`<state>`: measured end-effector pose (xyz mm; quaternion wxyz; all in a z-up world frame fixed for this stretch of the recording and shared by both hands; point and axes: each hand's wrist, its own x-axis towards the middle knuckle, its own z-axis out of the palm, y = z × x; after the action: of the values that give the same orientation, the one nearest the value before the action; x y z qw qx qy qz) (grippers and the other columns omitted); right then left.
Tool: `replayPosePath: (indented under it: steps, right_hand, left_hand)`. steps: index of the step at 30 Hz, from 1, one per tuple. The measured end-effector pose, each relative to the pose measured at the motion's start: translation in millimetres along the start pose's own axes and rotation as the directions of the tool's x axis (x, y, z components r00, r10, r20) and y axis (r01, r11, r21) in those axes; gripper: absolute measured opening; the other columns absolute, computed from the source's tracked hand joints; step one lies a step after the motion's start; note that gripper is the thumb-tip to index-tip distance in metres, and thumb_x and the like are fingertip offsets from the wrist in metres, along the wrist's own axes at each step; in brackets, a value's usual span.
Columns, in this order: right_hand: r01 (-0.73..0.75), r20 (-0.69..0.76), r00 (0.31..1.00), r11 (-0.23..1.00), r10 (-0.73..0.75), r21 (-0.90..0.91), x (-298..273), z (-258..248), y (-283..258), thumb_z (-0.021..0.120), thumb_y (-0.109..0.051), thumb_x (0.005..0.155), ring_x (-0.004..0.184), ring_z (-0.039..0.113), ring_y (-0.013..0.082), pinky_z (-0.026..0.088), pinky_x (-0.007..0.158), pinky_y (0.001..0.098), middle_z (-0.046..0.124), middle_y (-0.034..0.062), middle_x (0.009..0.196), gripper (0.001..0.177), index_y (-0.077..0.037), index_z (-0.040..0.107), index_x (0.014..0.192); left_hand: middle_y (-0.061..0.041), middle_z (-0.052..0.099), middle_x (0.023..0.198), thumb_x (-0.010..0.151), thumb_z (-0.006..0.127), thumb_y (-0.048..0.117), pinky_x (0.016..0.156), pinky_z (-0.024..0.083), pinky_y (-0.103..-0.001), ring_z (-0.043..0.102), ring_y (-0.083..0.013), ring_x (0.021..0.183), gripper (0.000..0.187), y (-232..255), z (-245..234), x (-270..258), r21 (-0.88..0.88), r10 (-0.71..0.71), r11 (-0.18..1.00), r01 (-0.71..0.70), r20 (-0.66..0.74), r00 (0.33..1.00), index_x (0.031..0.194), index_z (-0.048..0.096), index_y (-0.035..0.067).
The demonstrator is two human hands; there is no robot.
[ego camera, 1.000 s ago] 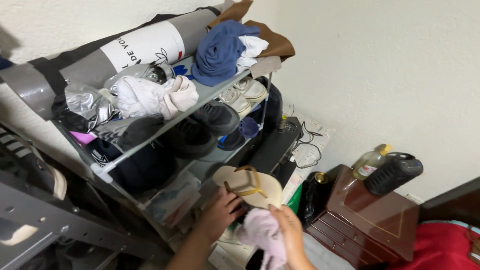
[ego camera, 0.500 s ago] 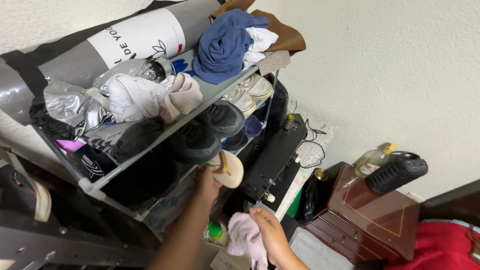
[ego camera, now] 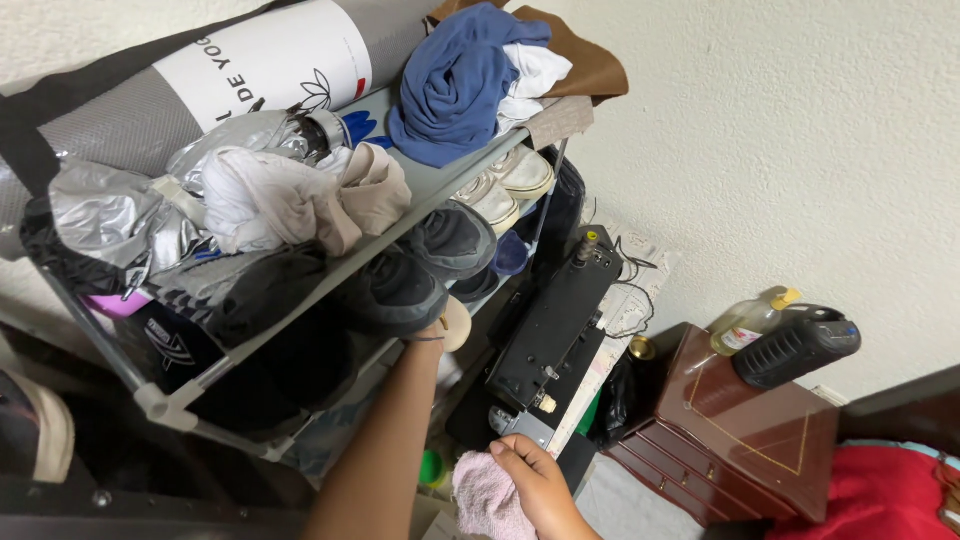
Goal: The person wipes a flip-flop and other shoes with a cloth, wipes the top of a small shelf, then picks up pairs of shoes and sandals and places them onto a shoe rack, arranging them on the shelves.
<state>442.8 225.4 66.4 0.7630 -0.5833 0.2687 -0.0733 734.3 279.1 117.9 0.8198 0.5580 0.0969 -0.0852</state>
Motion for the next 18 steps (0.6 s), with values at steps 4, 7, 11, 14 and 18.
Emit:
replayPosePath:
  steps: [4,7,11,14,18]
  right_hand:
    - [0.02,0.014,1.0,1.0,-0.02,0.002,14,-11,20,0.068,-0.018,0.094,0.087,0.058,0.0087,0.045,0.084,0.0243,0.068,-0.0005,0.087,0.019,0.0,0.074,0.098]
    - [0.024,0.025,0.999,1.0,-0.024,0.006,17,-15,24,0.069,-0.018,0.094,0.086,0.056,0.0087,0.044,0.082,0.0244,0.067,-0.0003,0.086,0.018,0.0,0.074,0.099]
    - [0.005,0.024,1.0,1.0,-0.005,0.029,16,-17,26,0.069,-0.017,0.094,0.087,0.057,0.0085,0.045,0.083,0.0238,0.067,-0.0004,0.086,0.019,0.0,0.074,0.099]
    - [0.022,0.021,1.0,0.998,-0.023,0.057,18,-26,27,0.069,-0.018,0.094,0.089,0.059,0.0087,0.045,0.085,0.0235,0.068,-0.0004,0.088,0.019,0.001,0.074,0.099]
    - [0.114,-0.018,0.994,0.989,-0.112,0.093,28,-50,40,0.067,-0.023,0.096,0.093,0.06,0.0094,0.044,0.09,0.0239,0.069,0.0009,0.091,0.025,0.001,0.073,0.1]
  left_hand:
    - [-0.016,0.06,0.122,0.081,0.063,0.008,0.094,0.052,-0.051,0.059,-0.0331,0.113,0.045,-22,16,31,0.099,0.118,0.989,-0.113,-0.041,0.992,0.125,0.055,0.006]
    - [-0.018,0.059,0.123,0.081,0.064,0.009,0.095,0.051,-0.051,0.058,-0.0345,0.113,0.044,-47,18,45,0.178,0.205,0.966,-0.19,-0.065,0.977,0.124,0.055,0.004]
    - [-0.021,0.058,0.123,0.082,0.066,0.01,0.096,0.049,-0.051,0.057,-0.0364,0.114,0.044,-73,4,39,0.286,0.324,0.914,-0.288,-0.09,0.942,0.123,0.054,0.001]
    - [-0.022,0.057,0.124,0.083,0.067,0.01,0.096,0.048,-0.051,0.056,-0.0379,0.114,0.043,-90,3,23,0.353,0.415,0.864,-0.359,-0.093,0.905,0.123,0.054,-0.001]
    - [-0.025,0.056,0.124,0.083,0.068,0.011,0.097,0.046,-0.052,0.054,-0.0397,0.114,0.043,-115,-3,-5,0.438,0.533,0.78,-0.447,-0.088,0.842,0.122,0.054,-0.003]
